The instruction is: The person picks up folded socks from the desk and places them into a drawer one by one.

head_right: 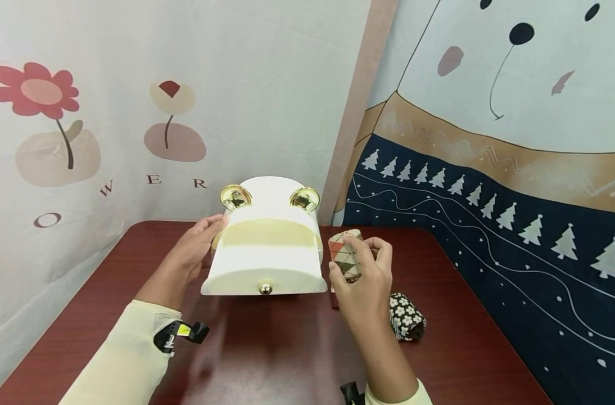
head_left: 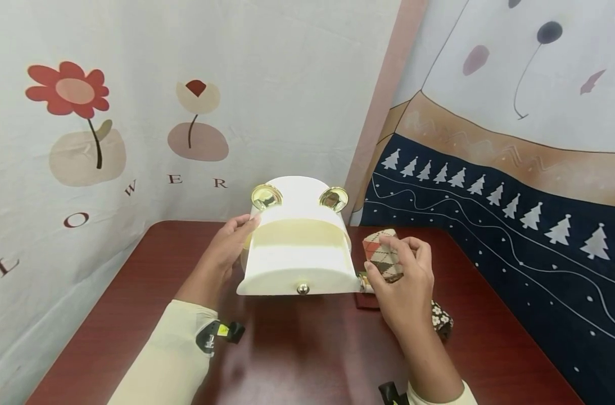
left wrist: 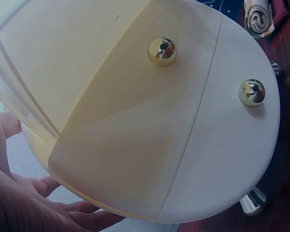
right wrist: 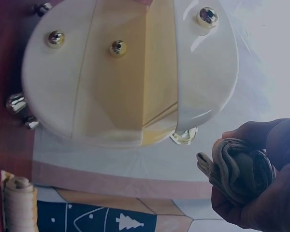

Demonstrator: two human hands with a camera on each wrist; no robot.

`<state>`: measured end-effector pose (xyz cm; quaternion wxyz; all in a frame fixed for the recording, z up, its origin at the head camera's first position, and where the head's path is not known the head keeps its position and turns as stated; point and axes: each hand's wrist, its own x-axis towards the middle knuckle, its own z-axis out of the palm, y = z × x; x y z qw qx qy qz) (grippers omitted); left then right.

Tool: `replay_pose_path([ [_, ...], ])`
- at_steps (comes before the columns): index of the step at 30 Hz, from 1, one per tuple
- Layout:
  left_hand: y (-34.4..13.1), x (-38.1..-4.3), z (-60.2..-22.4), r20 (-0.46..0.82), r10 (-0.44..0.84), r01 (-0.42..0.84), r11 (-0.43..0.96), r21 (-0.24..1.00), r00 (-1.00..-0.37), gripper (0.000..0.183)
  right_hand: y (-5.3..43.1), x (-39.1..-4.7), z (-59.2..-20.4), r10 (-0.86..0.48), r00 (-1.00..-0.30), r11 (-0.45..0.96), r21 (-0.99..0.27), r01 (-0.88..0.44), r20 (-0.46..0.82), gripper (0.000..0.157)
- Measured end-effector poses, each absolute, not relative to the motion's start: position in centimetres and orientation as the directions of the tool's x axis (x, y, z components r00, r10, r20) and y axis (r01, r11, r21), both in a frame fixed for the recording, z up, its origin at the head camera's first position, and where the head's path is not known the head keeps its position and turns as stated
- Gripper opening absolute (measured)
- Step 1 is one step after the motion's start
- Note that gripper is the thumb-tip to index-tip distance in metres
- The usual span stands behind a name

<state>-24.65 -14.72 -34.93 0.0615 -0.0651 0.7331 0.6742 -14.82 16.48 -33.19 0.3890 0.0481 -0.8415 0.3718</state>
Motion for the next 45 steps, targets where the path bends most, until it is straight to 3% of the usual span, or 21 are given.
replay_pose_path([
  [27, -14.8, -25.1, -35.1, -0.18, -0.014, -0.18, 0.067, 0.981, -0.984, 0.083, 10.1, -17.0, -30.0, 0.131, -0.697, 0.576, -0.626, -0.526, 0.705, 0.047],
  [45, -14.9, -25.0, -35.3, -0.149, -0.01, -0.149, 0.058, 0.987, -0.989, 0.08, 5.3, -17.5, -28.7, 0.05, -0.849, 0.644, -0.667, -0.375, 0.525, 0.045],
])
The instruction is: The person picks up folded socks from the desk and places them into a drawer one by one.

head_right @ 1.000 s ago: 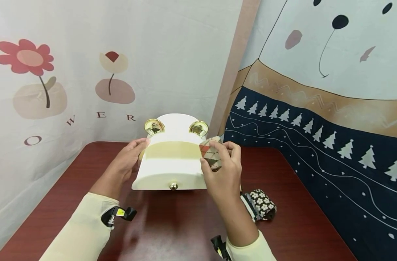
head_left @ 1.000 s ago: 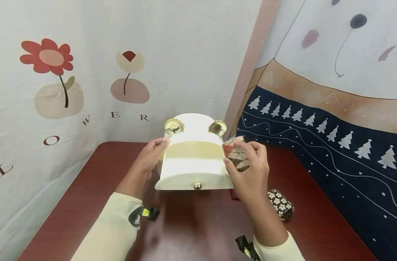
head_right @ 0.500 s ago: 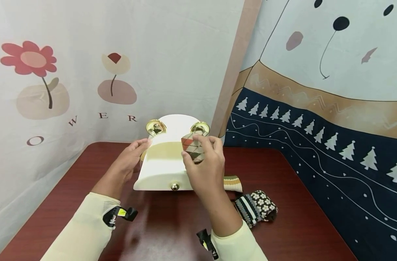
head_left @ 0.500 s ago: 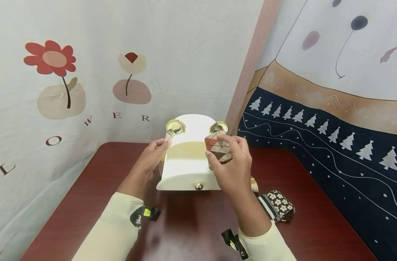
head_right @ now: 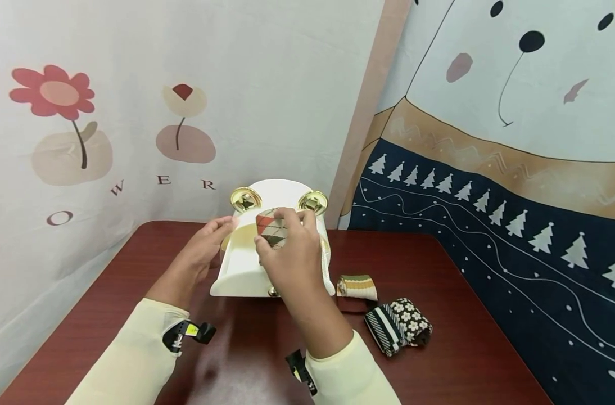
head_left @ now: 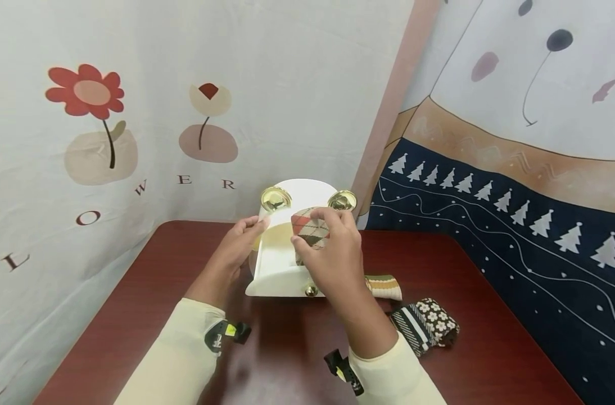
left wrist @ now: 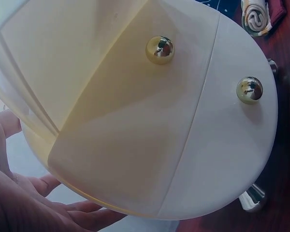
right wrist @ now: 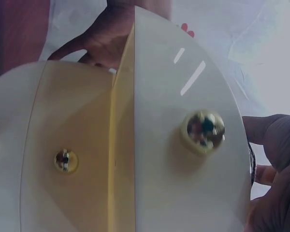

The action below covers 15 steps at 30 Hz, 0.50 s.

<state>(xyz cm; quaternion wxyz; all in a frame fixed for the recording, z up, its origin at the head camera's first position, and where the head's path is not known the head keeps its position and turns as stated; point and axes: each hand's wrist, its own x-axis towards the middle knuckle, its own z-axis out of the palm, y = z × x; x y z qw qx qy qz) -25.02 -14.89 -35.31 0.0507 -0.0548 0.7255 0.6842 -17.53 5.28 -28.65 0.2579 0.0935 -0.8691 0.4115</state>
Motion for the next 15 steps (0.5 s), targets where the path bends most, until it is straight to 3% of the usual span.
replay_pose_path([
  [15, -14.6, -24.6, -35.2, -0.138, 0.009, -0.137, 0.048, 0.989, -0.99, 0.081, 2.6, -18.0, -27.2, -0.086, -0.959, 0.788, -0.571, -0.231, 0.269, 0.041],
])
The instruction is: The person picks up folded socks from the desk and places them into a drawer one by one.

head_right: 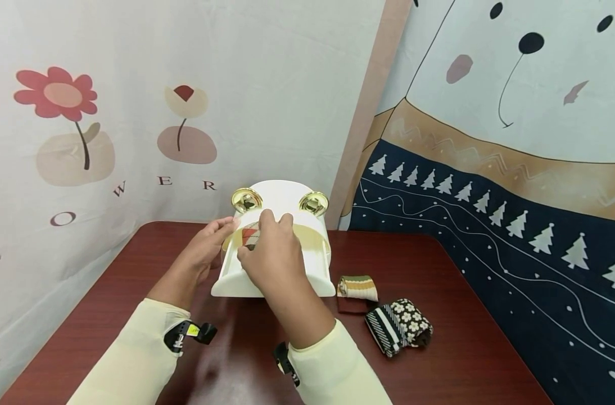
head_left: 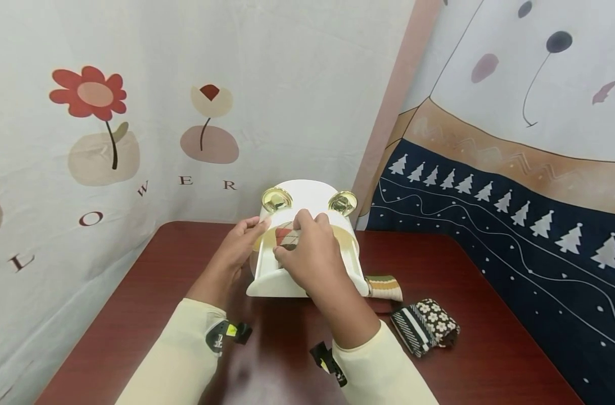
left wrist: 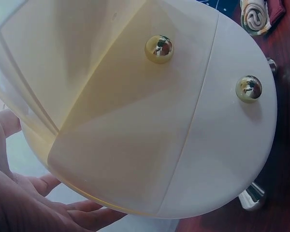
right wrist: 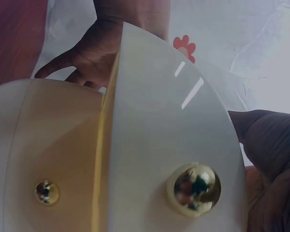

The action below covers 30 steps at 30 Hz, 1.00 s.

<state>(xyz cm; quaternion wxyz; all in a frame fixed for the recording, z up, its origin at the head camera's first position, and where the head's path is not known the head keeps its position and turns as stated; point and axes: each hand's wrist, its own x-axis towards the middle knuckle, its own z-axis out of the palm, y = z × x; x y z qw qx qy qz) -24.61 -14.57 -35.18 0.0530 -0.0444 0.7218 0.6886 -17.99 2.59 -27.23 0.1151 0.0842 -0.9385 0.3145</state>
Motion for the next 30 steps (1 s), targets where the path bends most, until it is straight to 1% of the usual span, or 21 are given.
replay_pose_path([
  [7, -14.7, -24.7, -35.2, -0.152, -0.006, -0.152, 0.045, 0.987, -0.988, 0.083, 1.4, -18.9, -26.9, -0.132, -0.969, 0.836, -0.503, -0.221, 0.208, 0.038],
  [10, -14.5, -24.7, -35.2, -0.158, -0.006, -0.158, 0.034, 0.987, -0.987, 0.083, 1.0, -19.8, -27.4, -0.14, -0.969, 0.868, -0.446, -0.218, 0.203, 0.04],
  [14, -14.4, -24.7, -35.3, -0.147, 0.005, -0.147, -0.002, 0.989, -0.989, 0.083, 0.6, -19.7, -27.2, -0.144, -0.972, 0.889, -0.407, -0.211, 0.188, 0.05],
  [17, -14.3, -24.8, -35.3, -0.14, 0.013, -0.14, -0.025, 0.99, -0.99, 0.083, 0.3, -19.2, -26.4, -0.145, -0.976, 0.892, -0.406, -0.2, 0.163, 0.055],
  [20, -14.4, -24.9, -35.3, -0.137, 0.017, -0.137, 0.004, 0.991, -0.99, 0.083, 0.1, -19.3, -26.3, -0.142, -0.979, 0.893, -0.408, -0.189, 0.144, 0.059],
  [23, -14.5, -24.9, -35.2, -0.135, 0.021, -0.135, 0.036, 0.99, -0.991, 0.082, 0.0, -19.5, -26.1, -0.14, -0.98, 0.878, -0.44, -0.188, 0.138, 0.062],
  [27, -14.5, -24.9, -35.0, -0.128, 0.022, -0.128, 0.03, 0.991, -0.991, 0.081, 0.2, -20.0, -26.1, -0.149, -0.981, 0.849, -0.492, -0.191, 0.124, 0.066],
  [30, -14.5, -24.7, -35.0, -0.125, 0.025, -0.124, 0.023, 0.992, -0.992, 0.081, 0.3, -20.7, -26.3, -0.158, -0.985, 0.836, -0.521, -0.171, 0.068, 0.071],
])
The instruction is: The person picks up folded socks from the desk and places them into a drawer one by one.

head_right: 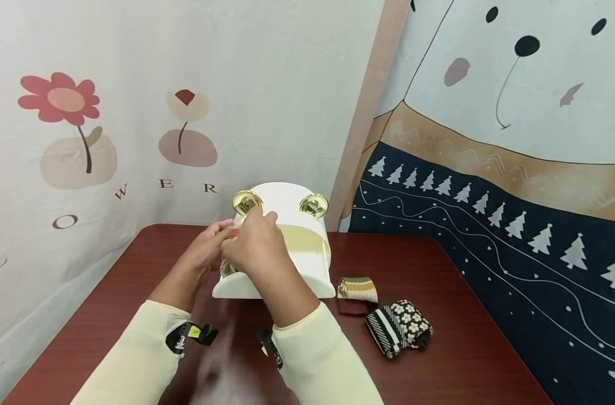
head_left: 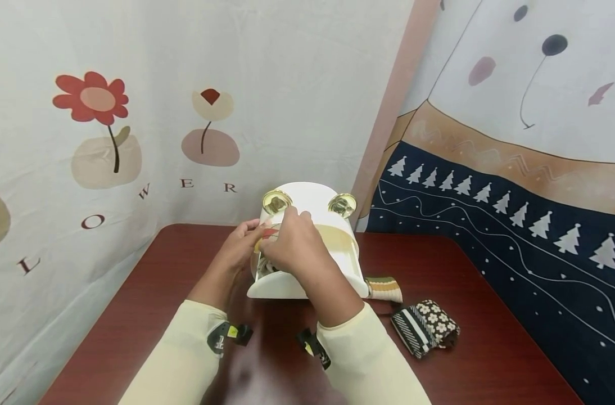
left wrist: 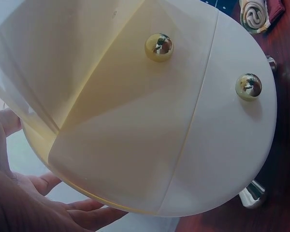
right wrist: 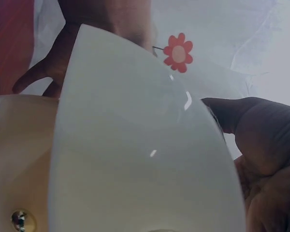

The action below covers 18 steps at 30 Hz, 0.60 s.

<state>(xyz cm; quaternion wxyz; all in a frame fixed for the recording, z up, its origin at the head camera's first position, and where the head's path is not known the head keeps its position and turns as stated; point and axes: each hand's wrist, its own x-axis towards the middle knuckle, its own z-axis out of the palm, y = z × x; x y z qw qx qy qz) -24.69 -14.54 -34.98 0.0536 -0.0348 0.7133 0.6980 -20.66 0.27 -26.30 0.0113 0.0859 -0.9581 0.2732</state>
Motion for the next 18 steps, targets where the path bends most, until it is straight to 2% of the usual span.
replay_pose_path([
  [5, -14.6, -24.6, -35.2, -0.132, 0.026, -0.132, 0.012, 0.991, -0.991, 0.084, 0.4, -21.6, -27.0, -0.149, -0.989, 0.854, -0.506, -0.116, -0.024, 0.071],
  [8, -14.5, -24.6, -35.3, -0.131, 0.015, -0.131, -0.003, 0.991, -0.991, 0.083, 0.5, -22.2, -27.7, -0.14, -0.989, 0.883, -0.458, -0.103, -0.048, 0.063],
  [14, -14.4, -24.6, -35.3, -0.126, 0.006, -0.126, -0.006, 0.992, -0.992, 0.083, 0.9, -20.8, -26.4, -0.147, -0.987, 0.952, -0.28, -0.122, -0.069, 0.04],
  [18, -14.4, -24.6, -35.2, -0.129, 0.004, -0.129, 0.001, 0.992, -0.992, 0.083, 1.1, -19.8, -25.5, -0.17, -0.985, 0.956, -0.248, -0.154, -0.042, 0.036],
])
